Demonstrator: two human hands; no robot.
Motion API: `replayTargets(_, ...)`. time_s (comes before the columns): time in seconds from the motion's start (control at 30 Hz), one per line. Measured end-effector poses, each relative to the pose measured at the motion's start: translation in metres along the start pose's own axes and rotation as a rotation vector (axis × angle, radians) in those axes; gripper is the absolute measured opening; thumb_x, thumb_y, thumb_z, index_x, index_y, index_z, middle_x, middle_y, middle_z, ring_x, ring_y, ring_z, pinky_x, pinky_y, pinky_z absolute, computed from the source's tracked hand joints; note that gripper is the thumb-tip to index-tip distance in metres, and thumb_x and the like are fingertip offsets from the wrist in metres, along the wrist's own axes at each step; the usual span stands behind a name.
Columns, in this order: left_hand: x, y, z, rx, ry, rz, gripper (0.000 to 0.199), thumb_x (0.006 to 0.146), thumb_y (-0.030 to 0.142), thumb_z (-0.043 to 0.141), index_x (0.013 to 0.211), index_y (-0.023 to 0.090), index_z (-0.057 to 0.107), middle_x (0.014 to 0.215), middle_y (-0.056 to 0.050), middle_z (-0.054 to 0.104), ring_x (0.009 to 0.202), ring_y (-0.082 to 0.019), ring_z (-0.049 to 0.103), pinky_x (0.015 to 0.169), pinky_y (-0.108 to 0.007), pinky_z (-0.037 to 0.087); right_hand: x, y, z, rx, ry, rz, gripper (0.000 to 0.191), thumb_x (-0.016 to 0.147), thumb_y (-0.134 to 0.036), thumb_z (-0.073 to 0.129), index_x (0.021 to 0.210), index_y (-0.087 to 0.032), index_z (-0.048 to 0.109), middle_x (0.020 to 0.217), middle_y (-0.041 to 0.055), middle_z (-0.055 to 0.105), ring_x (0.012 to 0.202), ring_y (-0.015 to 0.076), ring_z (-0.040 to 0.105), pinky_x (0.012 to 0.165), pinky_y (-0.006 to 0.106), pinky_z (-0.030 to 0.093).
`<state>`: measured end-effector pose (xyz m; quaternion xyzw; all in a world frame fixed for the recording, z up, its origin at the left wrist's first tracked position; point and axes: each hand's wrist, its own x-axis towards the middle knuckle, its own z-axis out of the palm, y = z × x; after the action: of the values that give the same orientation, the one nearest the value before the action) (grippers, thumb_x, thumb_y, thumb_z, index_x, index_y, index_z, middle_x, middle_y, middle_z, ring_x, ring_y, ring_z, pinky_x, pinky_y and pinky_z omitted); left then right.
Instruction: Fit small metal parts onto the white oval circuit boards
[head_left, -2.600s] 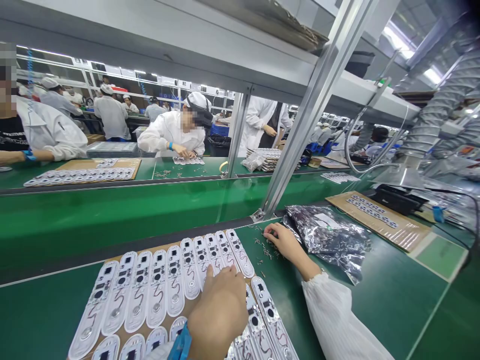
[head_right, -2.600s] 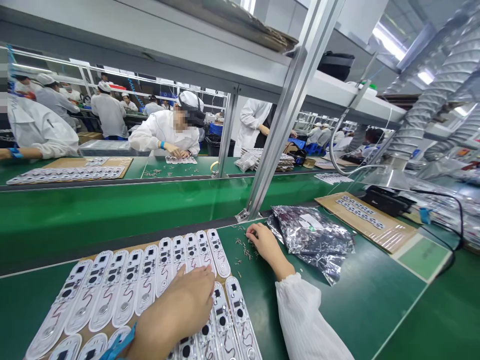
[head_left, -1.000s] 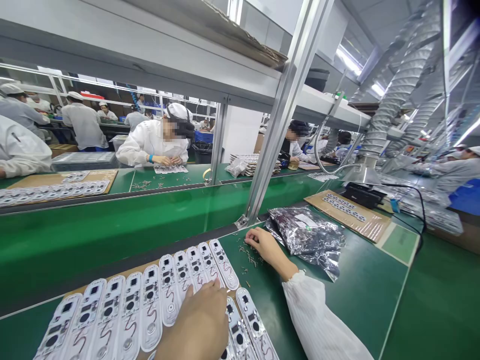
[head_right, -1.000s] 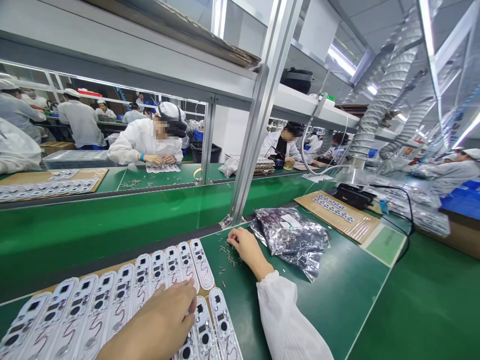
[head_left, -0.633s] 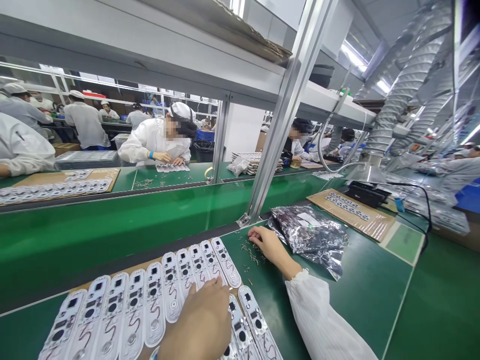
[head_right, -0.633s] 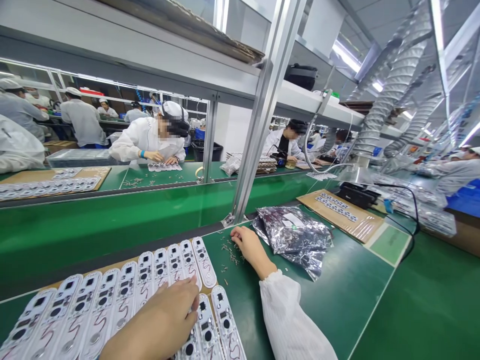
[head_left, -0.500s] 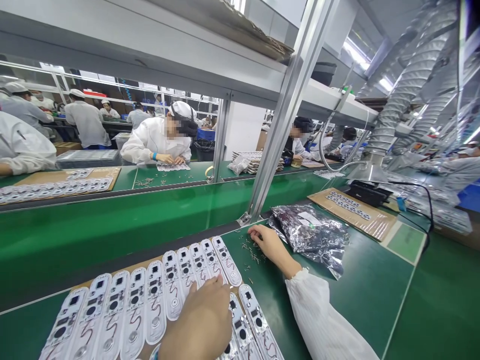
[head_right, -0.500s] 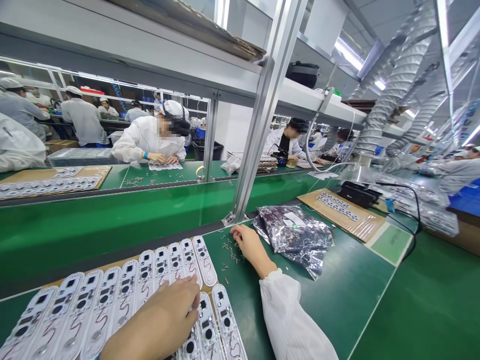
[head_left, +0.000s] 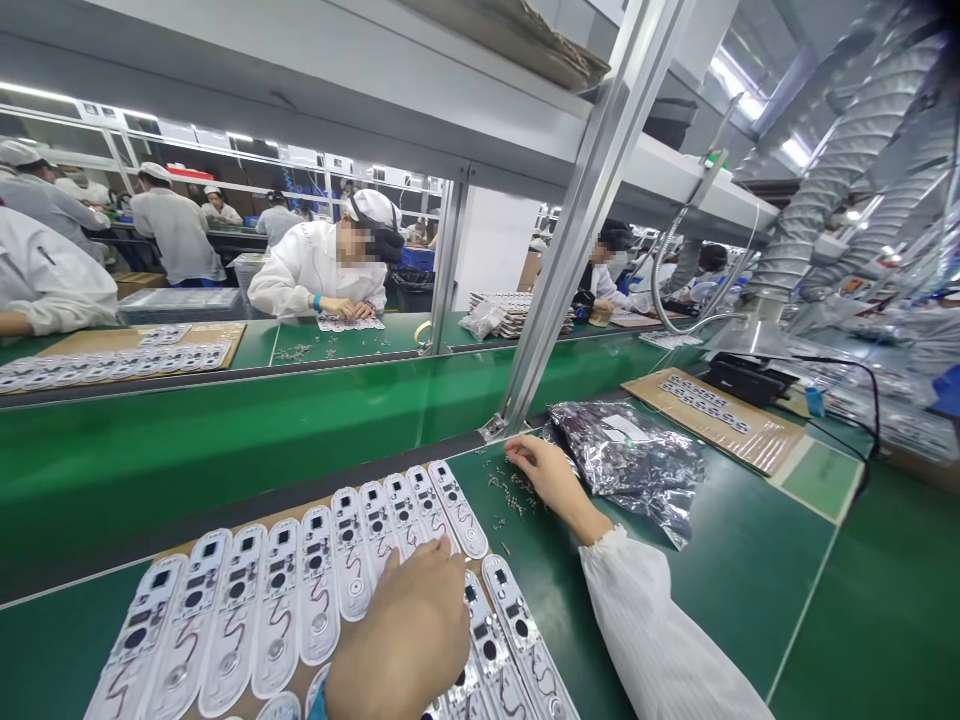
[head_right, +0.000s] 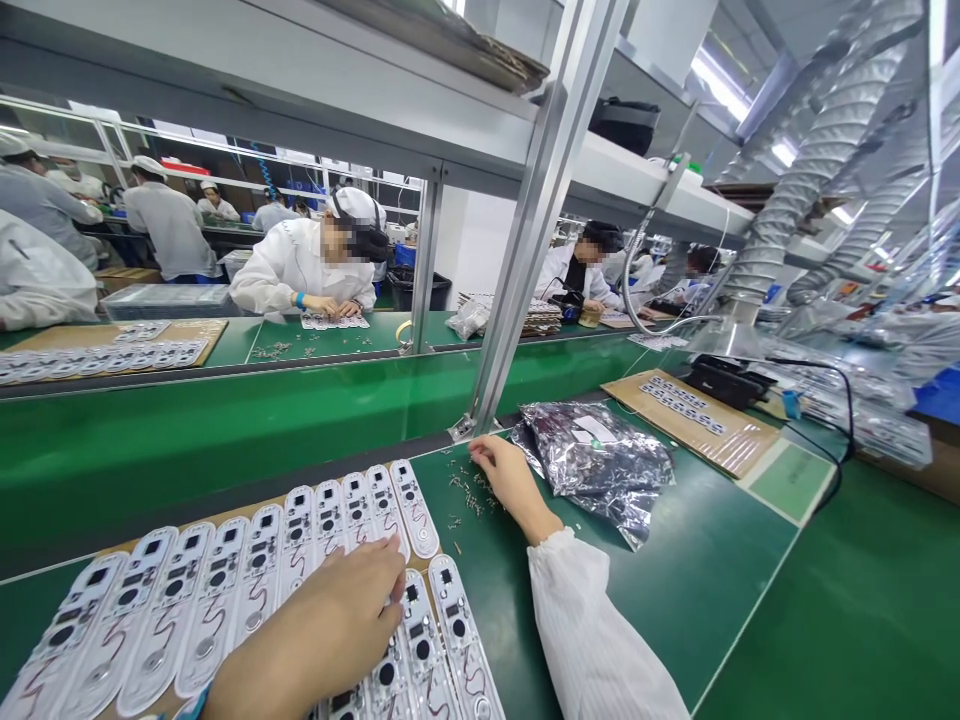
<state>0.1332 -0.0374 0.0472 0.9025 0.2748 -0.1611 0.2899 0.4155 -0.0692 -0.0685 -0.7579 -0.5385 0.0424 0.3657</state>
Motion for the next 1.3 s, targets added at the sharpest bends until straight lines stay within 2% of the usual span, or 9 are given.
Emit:
replayTargets(0.17, 0.001, 0.001, 0.001, -0.014, 0.047, -0.003, 0.039, 0.080, 0.002, 0.045, 0.111, 0.012, 0.067, 0.127, -0.021, 0.063, 0.124, -0.037, 0.056, 0.106, -0.060, 0.039, 0.000, -0.002, 0.000, -0.039, -0.007, -0.021, 0.011, 0.090, -0.021, 0.057, 0.097, -0.016, 0.065, 0.093, 0.0038, 0.069, 0.087, 0.0175, 0.065, 0.085, 0.037, 0.051)
replayTargets(0.33, 0.000, 0.002, 0.000, -0.017, -0.020, -0.014, 0.047, 0.082, 0.002, 0.044, 0.125, 0.009, 0.061, 0.150, -0.022, 0.043, 0.141, -0.033, 0.040, 0.117, -0.059, 0.023, -0.002, -0.011, 0.000, -0.142, -0.007, -0.029, 0.013, 0.089, -0.022, 0.054, 0.093, -0.021, 0.067, 0.100, 0.0060, 0.068, 0.096, 0.0226, 0.062, 0.089, 0.038, 0.046)
replayTargets(0.43, 0.000, 0.002, 0.000, -0.009, -0.028, -0.012, 0.051, 0.082, 0.002, 0.044, 0.131, 0.008, 0.057, 0.153, -0.022, 0.038, 0.144, -0.032, 0.034, 0.119, -0.058, 0.021, -0.001, -0.018, 0.005, -0.196, -0.023, -0.030, 0.014, 0.090, -0.028, 0.055, 0.092, -0.022, 0.068, 0.100, 0.0059, 0.068, 0.099, 0.0249, 0.060, 0.090, 0.039, 0.043)
replayTargets(0.67, -0.002, 0.005, -0.004, -0.004, -0.009, -0.018, 0.043, 0.082, 0.002, 0.047, 0.119, 0.014, 0.065, 0.145, -0.018, 0.051, 0.137, -0.033, 0.044, 0.115, -0.056, 0.032, 0.004, -0.027, 0.018, -0.247, -0.110, -0.044, 0.012, 0.091, -0.024, 0.054, 0.085, -0.023, 0.065, 0.095, 0.0039, 0.067, 0.093, 0.0234, 0.060, 0.083, 0.036, 0.042)
replayTargets(0.8, -0.003, 0.004, -0.003, -0.009, 0.014, -0.017, 0.040, 0.084, 0.004, 0.045, 0.119, 0.011, 0.063, 0.138, -0.020, 0.056, 0.131, -0.034, 0.051, 0.111, -0.054, 0.037, 0.003, -0.033, 0.020, -0.238, -0.124, -0.063, 0.013, 0.091, -0.021, 0.051, 0.082, -0.022, 0.061, 0.094, 0.0048, 0.066, 0.090, 0.0228, 0.060, 0.082, 0.036, 0.041)
replayTargets(1.0, 0.003, -0.010, 0.002, -0.036, 0.096, -0.026, 0.029, 0.090, 0.014, 0.041, 0.105, 0.015, 0.065, 0.108, -0.015, 0.069, 0.103, -0.032, 0.064, 0.090, -0.047, 0.050, 0.001, -0.039, 0.016, -0.148, -0.062, -0.064, 0.015, 0.094, -0.023, 0.045, 0.084, -0.022, 0.056, 0.091, 0.0059, 0.065, 0.086, 0.0239, 0.059, 0.077, 0.036, 0.042)
replayTargets(1.07, 0.005, -0.014, 0.001, -0.060, 0.127, -0.030, 0.032, 0.092, 0.017, 0.038, 0.110, 0.017, 0.064, 0.111, -0.014, 0.068, 0.105, -0.030, 0.064, 0.089, -0.046, 0.050, -0.001, -0.046, 0.011, -0.088, -0.028, -0.059, 0.015, 0.096, -0.026, 0.043, 0.086, -0.022, 0.055, 0.087, 0.0054, 0.065, 0.082, 0.0234, 0.060, 0.075, 0.036, 0.044)
replayTargets(1.2, 0.008, -0.019, -0.007, -0.180, 0.268, 0.003, 0.045, 0.095, 0.025, 0.036, 0.137, 0.016, 0.050, 0.137, -0.014, 0.057, 0.128, -0.028, 0.052, 0.105, -0.042, 0.042, -0.013, -0.074, 0.003, 0.081, -0.023, -0.134, 0.014, 0.098, -0.033, 0.048, 0.094, -0.023, 0.056, 0.090, 0.0041, 0.068, 0.084, 0.0208, 0.063, 0.077, 0.033, 0.047)
replayTargets(1.3, 0.009, -0.020, -0.016, -0.229, 0.406, -0.014, 0.047, 0.095, 0.029, 0.038, 0.138, 0.016, 0.050, 0.135, -0.014, 0.059, 0.125, -0.028, 0.054, 0.101, -0.041, 0.044, -0.027, -0.101, 0.003, 0.201, -0.089, -0.250, 0.014, 0.097, -0.034, 0.053, 0.097, -0.023, 0.061, 0.093, 0.0026, 0.070, 0.084, 0.0179, 0.064, 0.077, 0.030, 0.049)
